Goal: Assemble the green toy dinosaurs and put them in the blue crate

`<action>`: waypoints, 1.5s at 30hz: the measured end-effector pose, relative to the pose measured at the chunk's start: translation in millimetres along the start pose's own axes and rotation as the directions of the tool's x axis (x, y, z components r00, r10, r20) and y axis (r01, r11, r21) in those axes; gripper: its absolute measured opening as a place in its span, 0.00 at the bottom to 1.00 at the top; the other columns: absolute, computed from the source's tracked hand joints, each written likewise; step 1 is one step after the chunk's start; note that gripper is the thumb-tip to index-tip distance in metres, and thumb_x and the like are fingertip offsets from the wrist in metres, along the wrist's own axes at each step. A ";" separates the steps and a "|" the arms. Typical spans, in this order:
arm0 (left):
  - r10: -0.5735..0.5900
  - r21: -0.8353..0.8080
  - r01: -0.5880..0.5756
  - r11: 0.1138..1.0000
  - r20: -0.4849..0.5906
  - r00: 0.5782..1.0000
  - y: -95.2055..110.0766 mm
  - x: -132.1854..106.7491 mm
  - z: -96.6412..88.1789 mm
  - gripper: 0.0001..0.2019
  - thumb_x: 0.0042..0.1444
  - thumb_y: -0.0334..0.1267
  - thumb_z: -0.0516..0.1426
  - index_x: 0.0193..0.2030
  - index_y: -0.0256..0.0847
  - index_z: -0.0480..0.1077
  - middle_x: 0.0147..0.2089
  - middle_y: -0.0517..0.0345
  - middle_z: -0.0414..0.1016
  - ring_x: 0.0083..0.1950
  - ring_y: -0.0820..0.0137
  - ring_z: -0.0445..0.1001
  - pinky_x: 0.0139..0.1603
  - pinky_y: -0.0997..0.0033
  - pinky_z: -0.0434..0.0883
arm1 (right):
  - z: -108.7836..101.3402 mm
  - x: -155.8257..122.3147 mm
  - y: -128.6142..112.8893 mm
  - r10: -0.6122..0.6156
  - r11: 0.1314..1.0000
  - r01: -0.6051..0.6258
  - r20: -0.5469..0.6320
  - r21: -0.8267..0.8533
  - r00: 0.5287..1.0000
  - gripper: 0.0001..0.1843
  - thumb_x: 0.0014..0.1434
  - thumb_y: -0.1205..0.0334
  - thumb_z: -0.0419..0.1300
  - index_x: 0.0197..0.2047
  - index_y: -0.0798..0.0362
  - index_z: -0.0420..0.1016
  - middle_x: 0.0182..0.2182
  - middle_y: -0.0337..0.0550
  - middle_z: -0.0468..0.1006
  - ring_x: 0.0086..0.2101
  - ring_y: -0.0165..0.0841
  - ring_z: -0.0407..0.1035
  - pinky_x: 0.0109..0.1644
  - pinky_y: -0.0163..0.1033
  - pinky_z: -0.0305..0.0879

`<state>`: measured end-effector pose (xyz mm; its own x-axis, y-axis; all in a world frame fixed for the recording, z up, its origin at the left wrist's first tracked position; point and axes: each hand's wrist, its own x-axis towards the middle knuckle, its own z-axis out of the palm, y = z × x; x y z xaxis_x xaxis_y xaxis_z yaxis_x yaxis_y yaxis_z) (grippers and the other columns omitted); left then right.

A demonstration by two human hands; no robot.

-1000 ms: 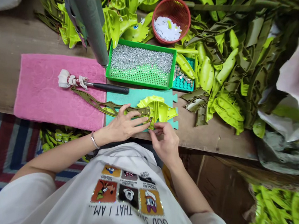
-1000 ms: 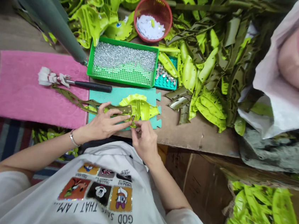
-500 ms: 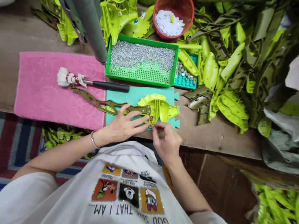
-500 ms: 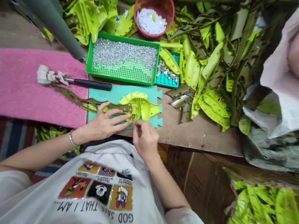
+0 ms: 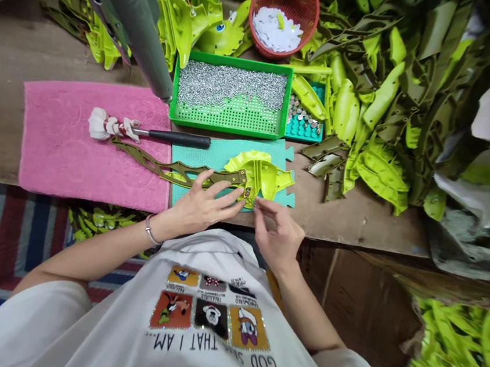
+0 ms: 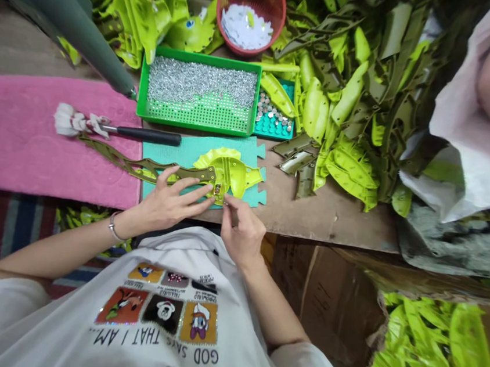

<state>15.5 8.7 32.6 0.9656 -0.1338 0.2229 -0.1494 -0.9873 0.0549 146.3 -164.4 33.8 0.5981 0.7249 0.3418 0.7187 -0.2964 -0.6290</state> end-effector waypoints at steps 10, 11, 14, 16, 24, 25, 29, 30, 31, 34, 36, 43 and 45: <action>-0.028 -0.024 0.028 0.999 -0.010 1.000 2.9 -2.4 2.8 0.17 0.65 0.29 0.54 0.58 0.48 0.69 0.63 0.58 0.73 0.62 0.62 0.68 0.71 0.44 0.50 | 5.5 3.6 8.2 -0.068 0.998 0.069 -0.042 0.001 0.997 0.05 0.60 0.68 0.64 0.39 0.47 0.75 0.32 0.40 0.84 0.31 0.34 0.79 0.38 0.40 0.78; -0.030 -0.035 0.030 0.999 -0.011 0.999 3.0 -2.6 3.3 0.17 0.64 0.29 0.54 0.58 0.48 0.69 0.63 0.58 0.73 0.62 0.62 0.68 0.71 0.44 0.50 | 5.3 4.1 8.4 -0.052 0.999 0.053 -0.030 0.006 0.998 0.05 0.60 0.67 0.64 0.38 0.47 0.75 0.32 0.40 0.84 0.31 0.34 0.79 0.39 0.41 0.77; -0.042 -0.087 0.042 0.995 0.003 0.999 3.5 -2.5 3.5 0.19 0.63 0.29 0.56 0.59 0.49 0.69 0.64 0.56 0.73 0.62 0.61 0.68 0.70 0.44 0.52 | 5.0 4.6 7.0 -0.003 1.000 0.003 -0.005 0.004 1.000 0.03 0.60 0.66 0.63 0.36 0.48 0.75 0.31 0.42 0.83 0.31 0.35 0.78 0.38 0.42 0.77; -0.049 -0.107 0.049 0.993 0.006 0.999 3.9 -2.0 2.8 0.19 0.63 0.29 0.56 0.59 0.48 0.69 0.64 0.55 0.72 0.62 0.61 0.68 0.70 0.44 0.52 | 5.5 5.1 4.8 0.024 1.000 -0.024 -0.003 -0.008 1.000 0.03 0.60 0.67 0.63 0.35 0.48 0.75 0.30 0.41 0.83 0.31 0.35 0.77 0.39 0.42 0.76; -0.049 -0.079 0.048 0.996 -0.018 0.999 4.7 -1.7 2.9 0.17 0.64 0.29 0.54 0.58 0.47 0.70 0.63 0.56 0.73 0.61 0.61 0.68 0.69 0.45 0.52 | 5.7 9.9 -1.4 0.290 0.957 -0.290 -0.003 0.019 0.957 0.03 0.55 0.62 0.67 0.32 0.49 0.76 0.28 0.40 0.82 0.30 0.35 0.75 0.37 0.42 0.75; -0.055 -0.087 0.053 0.995 -0.021 0.998 4.8 -2.1 4.0 0.17 0.64 0.29 0.54 0.58 0.47 0.70 0.63 0.56 0.73 0.61 0.61 0.68 0.69 0.45 0.52 | 5.5 9.6 -2.0 0.310 0.950 -0.311 0.008 0.028 0.951 0.03 0.55 0.61 0.66 0.32 0.49 0.77 0.28 0.40 0.82 0.29 0.35 0.76 0.37 0.42 0.76; -0.074 -0.128 0.071 0.989 -0.021 0.997 5.5 -3.7 8.3 0.19 0.62 0.28 0.56 0.59 0.48 0.70 0.63 0.54 0.73 0.61 0.60 0.67 0.69 0.44 0.52 | 6.4 7.4 -4.7 0.340 0.940 -0.340 0.012 0.033 0.940 0.03 0.56 0.61 0.64 0.32 0.50 0.77 0.28 0.41 0.83 0.30 0.36 0.78 0.38 0.42 0.76; -0.076 -0.133 0.072 0.989 -0.026 0.997 5.8 -3.8 9.1 0.19 0.62 0.28 0.56 0.59 0.47 0.70 0.63 0.54 0.73 0.61 0.60 0.67 0.69 0.44 0.52 | 7.3 6.9 -5.0 0.355 0.934 -0.355 0.007 0.035 0.935 0.02 0.56 0.61 0.64 0.32 0.50 0.77 0.28 0.40 0.83 0.29 0.35 0.78 0.38 0.42 0.76; -0.077 -0.134 0.072 0.988 -0.032 0.997 6.0 -3.8 9.7 0.19 0.62 0.28 0.56 0.59 0.47 0.70 0.63 0.53 0.73 0.61 0.60 0.67 0.68 0.44 0.53 | 8.4 6.5 -5.0 0.377 0.925 -0.376 0.004 0.045 0.926 0.02 0.55 0.62 0.64 0.32 0.50 0.76 0.28 0.40 0.83 0.29 0.35 0.78 0.37 0.41 0.76; -0.082 -0.110 0.075 0.991 -0.054 0.995 7.1 -3.1 10.6 0.18 0.63 0.29 0.56 0.58 0.47 0.71 0.62 0.54 0.74 0.60 0.59 0.66 0.66 0.45 0.56 | 11.8 6.5 -3.2 0.458 0.882 -0.458 0.027 0.110 0.889 0.03 0.53 0.62 0.64 0.31 0.50 0.74 0.26 0.39 0.83 0.25 0.33 0.77 0.34 0.39 0.76; -0.094 -0.091 0.088 0.992 -0.067 0.993 7.8 -2.3 11.2 0.17 0.64 0.30 0.55 0.58 0.47 0.71 0.62 0.55 0.74 0.60 0.59 0.66 0.64 0.46 0.58 | 13.2 7.5 -1.4 0.497 0.850 -0.501 0.067 0.161 0.865 0.04 0.53 0.61 0.64 0.31 0.51 0.74 0.26 0.39 0.82 0.23 0.32 0.76 0.31 0.38 0.76; -0.139 -0.091 0.132 0.987 -0.076 0.987 9.8 0.0 15.9 0.19 0.64 0.32 0.55 0.61 0.49 0.69 0.60 0.55 0.76 0.59 0.59 0.66 0.62 0.46 0.57 | 12.5 10.3 3.5 0.515 0.823 -0.530 0.126 0.203 0.848 0.05 0.52 0.60 0.64 0.31 0.51 0.73 0.25 0.39 0.81 0.22 0.30 0.73 0.29 0.36 0.74; -0.140 -0.084 0.131 0.988 -0.104 0.985 10.1 0.6 16.8 0.18 0.64 0.33 0.55 0.60 0.48 0.71 0.59 0.56 0.77 0.57 0.59 0.66 0.62 0.47 0.57 | 12.2 10.1 3.9 0.516 0.822 -0.532 0.130 0.204 0.847 0.05 0.53 0.60 0.64 0.31 0.51 0.73 0.24 0.39 0.80 0.22 0.30 0.73 0.29 0.36 0.74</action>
<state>18.1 -2.8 16.9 0.9496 0.0153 0.3130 -0.0386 -0.9855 0.1654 150.8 -150.6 26.3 0.8312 0.5414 -0.1261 0.1997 -0.5025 -0.8412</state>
